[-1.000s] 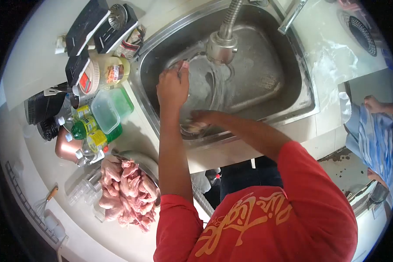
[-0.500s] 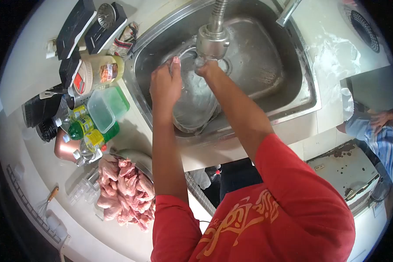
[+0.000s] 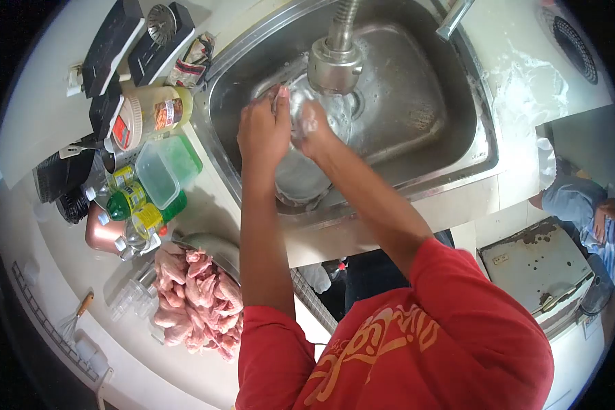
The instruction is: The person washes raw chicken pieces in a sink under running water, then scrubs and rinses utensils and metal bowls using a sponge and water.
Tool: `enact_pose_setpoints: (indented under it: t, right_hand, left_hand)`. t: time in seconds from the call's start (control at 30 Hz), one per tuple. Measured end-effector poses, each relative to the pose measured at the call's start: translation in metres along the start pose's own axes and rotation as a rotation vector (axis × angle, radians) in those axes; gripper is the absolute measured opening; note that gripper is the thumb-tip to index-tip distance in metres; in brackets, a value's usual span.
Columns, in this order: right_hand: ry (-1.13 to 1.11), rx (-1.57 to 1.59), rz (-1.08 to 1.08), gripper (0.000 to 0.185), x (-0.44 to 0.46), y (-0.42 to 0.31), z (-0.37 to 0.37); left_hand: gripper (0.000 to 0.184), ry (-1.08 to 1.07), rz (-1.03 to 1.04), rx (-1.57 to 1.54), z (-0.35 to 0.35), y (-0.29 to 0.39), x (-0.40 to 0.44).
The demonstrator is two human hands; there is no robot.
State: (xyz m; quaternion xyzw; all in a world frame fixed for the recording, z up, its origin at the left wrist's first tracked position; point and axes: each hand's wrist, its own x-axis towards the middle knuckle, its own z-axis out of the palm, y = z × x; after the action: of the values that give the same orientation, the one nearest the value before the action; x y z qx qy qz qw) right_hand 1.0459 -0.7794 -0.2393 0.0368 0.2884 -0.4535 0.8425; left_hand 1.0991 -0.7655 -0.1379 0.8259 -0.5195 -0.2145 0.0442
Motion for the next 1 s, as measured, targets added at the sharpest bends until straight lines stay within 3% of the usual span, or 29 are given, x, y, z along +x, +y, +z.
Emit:
enact_pose_setpoints:
  t: [0.1, 0.17, 0.27, 0.33, 0.4, 0.47, 0.53, 0.6, 0.7, 0.77, 0.93, 0.97, 1.0]
  right_hand:
    - [0.158, 0.222, 0.151, 0.028, 0.027, -0.034, -0.021]
    - [0.104, 0.332, 0.21, 0.019, 0.044, -0.035, -0.033]
    - [0.163, 0.009, -0.033, 0.035, 0.023, 0.005, -0.009]
    - [-0.218, -0.515, 0.085, 0.032, -0.034, 0.014, -0.016]
    - [-0.69, -1.305, 0.261, 0.035, -0.04, 0.011, -0.047]
    - [-1.137, -2.003, 0.149, 0.038, -0.032, 0.034, -0.09]
    - [-0.866, -2.515, 0.005, 0.04, 0.009, 0.024, -0.145]
    - [-0.338, -2.333, 0.229, 0.035, 0.068, -0.012, -0.1]
    - [-0.435, -2.495, 0.134, 0.032, 0.061, -0.026, -0.076]
    - [-0.229, -2.081, 0.382, 0.032, 0.023, 0.013, -0.127]
    - [-0.717, -2.834, 0.233, 0.033, 0.027, 0.019, -0.084]
    - [-0.453, -2.601, -0.097, 0.021, 0.089, 0.014, -0.121]
    - [-0.395, -2.479, -0.12, 0.023, 0.088, 0.008, -0.119]
  left_hand:
    - [0.052, 0.021, 0.051, -0.01, 0.002, 0.003, -0.004]
    - [0.053, 0.005, 0.035, -0.022, -0.002, 0.008, -0.004]
    - [0.053, 0.03, 0.042, 0.007, -0.006, 0.011, 0.002]
    - [0.054, 0.038, 0.035, 0.024, -0.001, 0.008, -0.006]
    - [0.054, 0.065, 0.062, 0.033, 0.0, 0.008, -0.004]
    - [0.055, 0.045, 0.056, 0.033, -0.001, 0.008, -0.005]
    - [0.054, 0.093, 0.104, -0.003, 0.0, 0.009, -0.003]
    - [0.053, 0.185, 0.205, -0.054, 0.007, 0.002, -0.003]
    - [0.053, 0.133, 0.157, -0.01, 0.004, 0.006, -0.001]
    - [0.053, 0.151, 0.17, -0.009, 0.007, 0.003, -0.008]
    - [0.053, 0.138, 0.108, -0.012, 0.002, 0.007, -0.012]
    - [0.053, 0.132, 0.095, -0.014, 0.004, 0.006, -0.009]
    - [0.054, 0.134, 0.075, -0.017, 0.006, 0.004, -0.005]
